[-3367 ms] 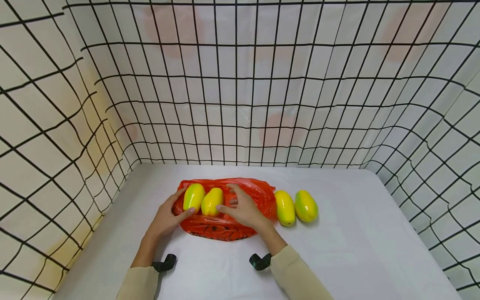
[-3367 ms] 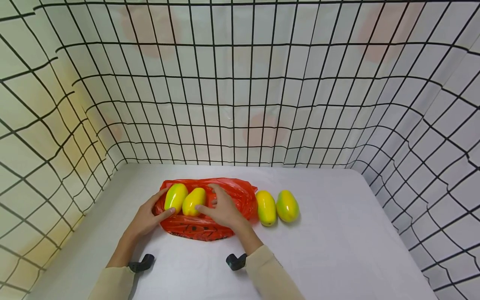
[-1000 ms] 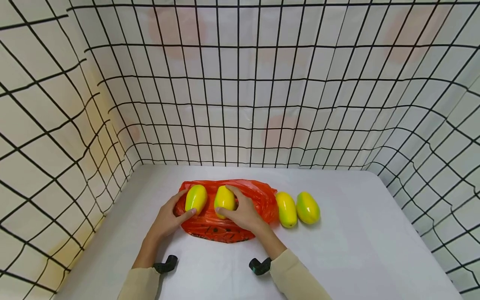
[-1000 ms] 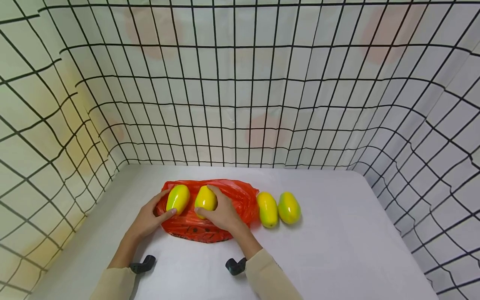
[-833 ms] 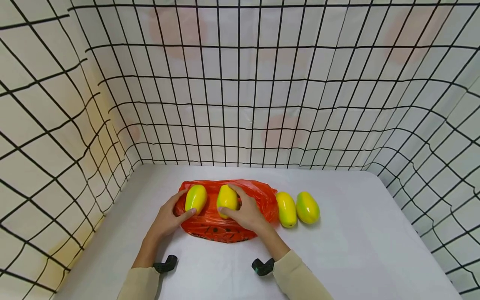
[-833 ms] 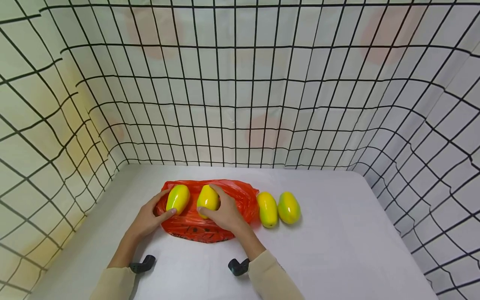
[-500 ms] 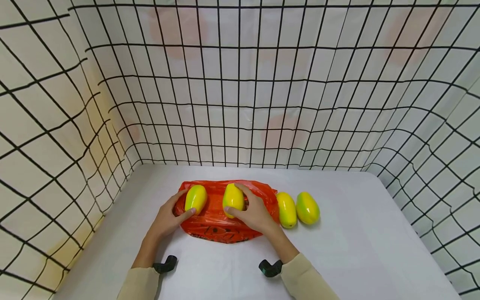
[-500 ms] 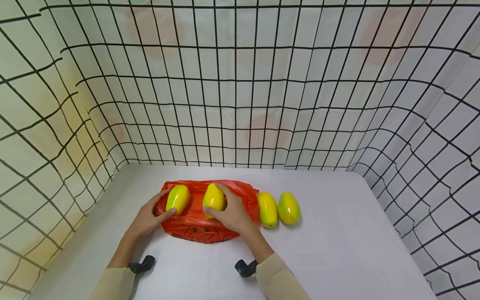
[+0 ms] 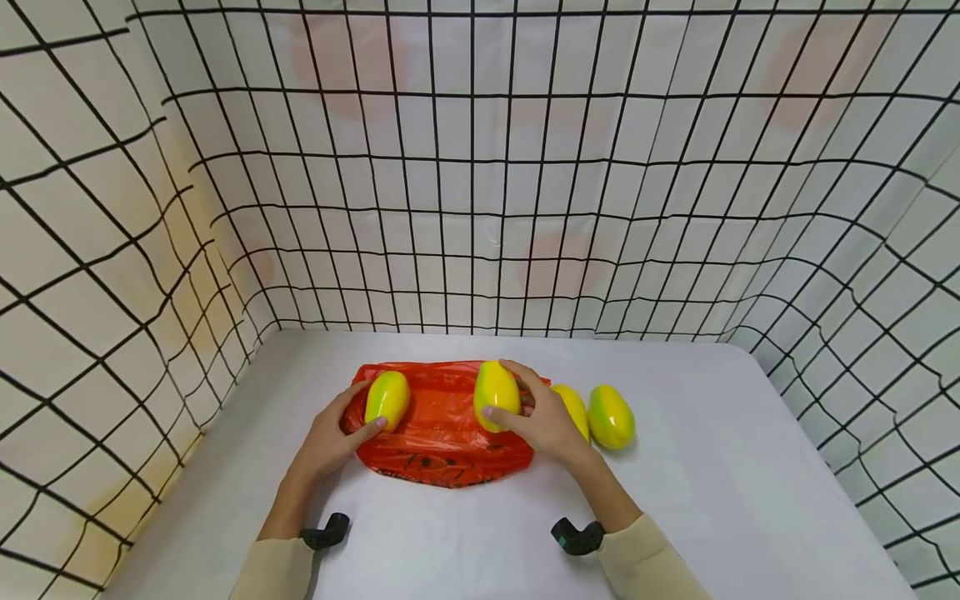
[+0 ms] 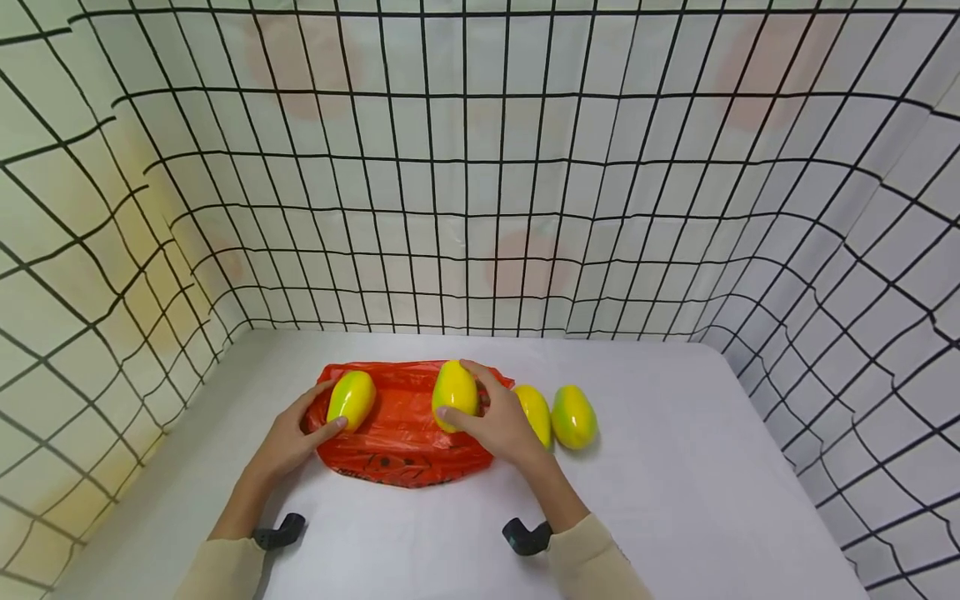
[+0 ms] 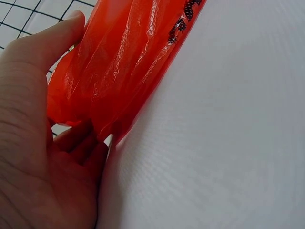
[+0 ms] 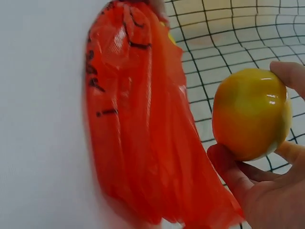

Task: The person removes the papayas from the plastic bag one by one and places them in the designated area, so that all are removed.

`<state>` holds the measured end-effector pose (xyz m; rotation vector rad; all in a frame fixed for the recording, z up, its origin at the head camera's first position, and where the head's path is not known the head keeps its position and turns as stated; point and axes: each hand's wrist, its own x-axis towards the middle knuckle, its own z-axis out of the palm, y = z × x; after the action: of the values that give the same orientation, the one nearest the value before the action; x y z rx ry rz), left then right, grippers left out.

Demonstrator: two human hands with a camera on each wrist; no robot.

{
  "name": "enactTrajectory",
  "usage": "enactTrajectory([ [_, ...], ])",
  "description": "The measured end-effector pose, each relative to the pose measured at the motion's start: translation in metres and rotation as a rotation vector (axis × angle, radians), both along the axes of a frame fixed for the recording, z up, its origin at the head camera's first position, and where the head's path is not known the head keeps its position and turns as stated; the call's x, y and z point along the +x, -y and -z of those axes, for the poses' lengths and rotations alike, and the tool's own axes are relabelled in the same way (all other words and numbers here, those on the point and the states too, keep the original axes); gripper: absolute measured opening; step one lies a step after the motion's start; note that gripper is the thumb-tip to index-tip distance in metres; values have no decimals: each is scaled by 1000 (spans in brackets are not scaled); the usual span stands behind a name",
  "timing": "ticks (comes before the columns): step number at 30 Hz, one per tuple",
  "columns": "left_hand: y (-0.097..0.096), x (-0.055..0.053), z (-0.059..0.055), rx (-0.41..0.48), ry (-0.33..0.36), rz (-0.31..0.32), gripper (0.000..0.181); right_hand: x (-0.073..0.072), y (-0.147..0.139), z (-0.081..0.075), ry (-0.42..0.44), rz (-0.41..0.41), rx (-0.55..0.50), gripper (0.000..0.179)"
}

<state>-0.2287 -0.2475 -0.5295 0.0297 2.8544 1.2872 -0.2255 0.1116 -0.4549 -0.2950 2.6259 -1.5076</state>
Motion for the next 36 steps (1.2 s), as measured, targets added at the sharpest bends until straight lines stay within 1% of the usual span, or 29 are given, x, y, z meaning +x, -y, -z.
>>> enactTrajectory([
  [5,1,0,0,-5,2,2,93,2,-22,-6,-7,-17,-23,79],
  [11,2,0,0,-4,-5,6,92,6,-56,-12,-45,-17,-24,79],
  [16,2,0,1,6,-2,10,89,9,-88,-16,-59,14,10,79],
  [21,2,-1,1,8,4,4,93,12,-119,-20,-43,55,45,81],
  [25,2,-1,0,4,10,0,95,16,-140,-23,-49,81,78,82],
  [30,1,-1,-2,-15,14,-1,95,18,-158,-21,-66,93,111,82],
  [36,1,-1,-1,-19,8,7,93,19,-177,-17,-74,105,126,82],
])
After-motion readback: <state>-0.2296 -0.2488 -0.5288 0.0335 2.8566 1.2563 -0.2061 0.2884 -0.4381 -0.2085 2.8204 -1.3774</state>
